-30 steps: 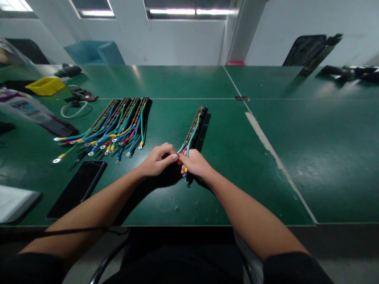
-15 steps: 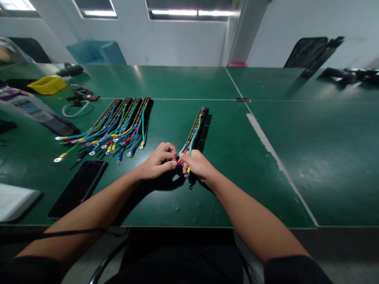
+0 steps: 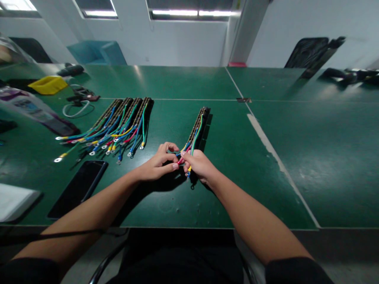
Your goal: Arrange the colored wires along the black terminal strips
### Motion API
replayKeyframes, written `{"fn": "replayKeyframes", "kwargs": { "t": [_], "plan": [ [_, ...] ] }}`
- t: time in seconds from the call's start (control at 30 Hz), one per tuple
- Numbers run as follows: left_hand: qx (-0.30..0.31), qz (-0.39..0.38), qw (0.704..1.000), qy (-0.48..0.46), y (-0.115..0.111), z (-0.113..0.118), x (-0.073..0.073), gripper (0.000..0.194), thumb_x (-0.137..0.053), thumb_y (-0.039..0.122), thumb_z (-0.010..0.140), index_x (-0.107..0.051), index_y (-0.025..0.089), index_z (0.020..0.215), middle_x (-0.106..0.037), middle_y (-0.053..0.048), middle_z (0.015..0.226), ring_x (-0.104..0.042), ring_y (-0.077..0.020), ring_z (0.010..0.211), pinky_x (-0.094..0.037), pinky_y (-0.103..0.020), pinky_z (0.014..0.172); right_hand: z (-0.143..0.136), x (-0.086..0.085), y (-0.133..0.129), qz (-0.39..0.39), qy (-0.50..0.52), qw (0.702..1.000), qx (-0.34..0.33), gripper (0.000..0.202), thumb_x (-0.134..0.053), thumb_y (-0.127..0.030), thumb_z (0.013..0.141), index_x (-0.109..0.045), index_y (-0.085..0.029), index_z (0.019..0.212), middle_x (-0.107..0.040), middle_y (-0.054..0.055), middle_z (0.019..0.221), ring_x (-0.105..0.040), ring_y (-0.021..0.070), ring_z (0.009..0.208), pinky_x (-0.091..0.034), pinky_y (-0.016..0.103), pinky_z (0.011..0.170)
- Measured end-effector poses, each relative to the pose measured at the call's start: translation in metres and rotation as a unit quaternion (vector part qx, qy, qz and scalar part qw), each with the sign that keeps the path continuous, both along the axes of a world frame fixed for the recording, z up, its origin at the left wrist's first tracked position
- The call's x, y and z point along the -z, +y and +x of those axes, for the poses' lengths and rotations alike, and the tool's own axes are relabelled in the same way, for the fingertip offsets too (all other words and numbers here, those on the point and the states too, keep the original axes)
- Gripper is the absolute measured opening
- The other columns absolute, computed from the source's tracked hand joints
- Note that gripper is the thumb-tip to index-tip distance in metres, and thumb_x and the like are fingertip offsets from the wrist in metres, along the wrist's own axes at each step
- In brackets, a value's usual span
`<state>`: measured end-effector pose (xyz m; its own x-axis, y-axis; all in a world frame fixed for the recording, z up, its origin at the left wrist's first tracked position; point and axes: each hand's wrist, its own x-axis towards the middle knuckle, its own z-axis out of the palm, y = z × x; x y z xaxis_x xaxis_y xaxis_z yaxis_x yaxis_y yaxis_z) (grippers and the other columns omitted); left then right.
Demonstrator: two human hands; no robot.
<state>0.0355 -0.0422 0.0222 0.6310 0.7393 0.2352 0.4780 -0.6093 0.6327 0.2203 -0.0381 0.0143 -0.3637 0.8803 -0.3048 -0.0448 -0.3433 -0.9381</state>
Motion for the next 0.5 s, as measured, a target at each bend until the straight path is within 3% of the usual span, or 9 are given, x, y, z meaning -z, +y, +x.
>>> {"fn": "replayKeyframes", "kwargs": {
  "t": [0.13,0.5],
  "plan": [
    [0.001,0.001,1.000,0.000,-0.0013,0.0001,-0.0019,0.025,-0.052,0.037,0.088,-0.064,0.016,0.081,-0.043,-0.010,0.115,-0.036,-0.0251,0.116,-0.030,-0.044,0.103,0.0000,0.0046,0.0019,0.026,-0.012,1.000,-0.005,0.028,-0.059,-0.039,0.082,-0.053,-0.016,0.068,-0.046,-0.005,0.042,-0.044,0.0076,0.035,-0.037,0.018,0.035],
    [-0.017,0.026,0.999,0.025,0.0017,0.0014,0.0042,0.024,-0.059,0.041,0.084,-0.067,0.018,0.086,-0.044,-0.009,0.114,-0.037,-0.0248,0.113,-0.031,-0.043,0.100,0.0019,-0.0009,0.0010,-0.018,0.044,0.999,-0.009,0.027,-0.061,-0.037,0.080,-0.052,-0.015,0.065,-0.042,-0.007,0.040,-0.040,0.0068,0.034,-0.036,0.018,0.034]
  ]
}}
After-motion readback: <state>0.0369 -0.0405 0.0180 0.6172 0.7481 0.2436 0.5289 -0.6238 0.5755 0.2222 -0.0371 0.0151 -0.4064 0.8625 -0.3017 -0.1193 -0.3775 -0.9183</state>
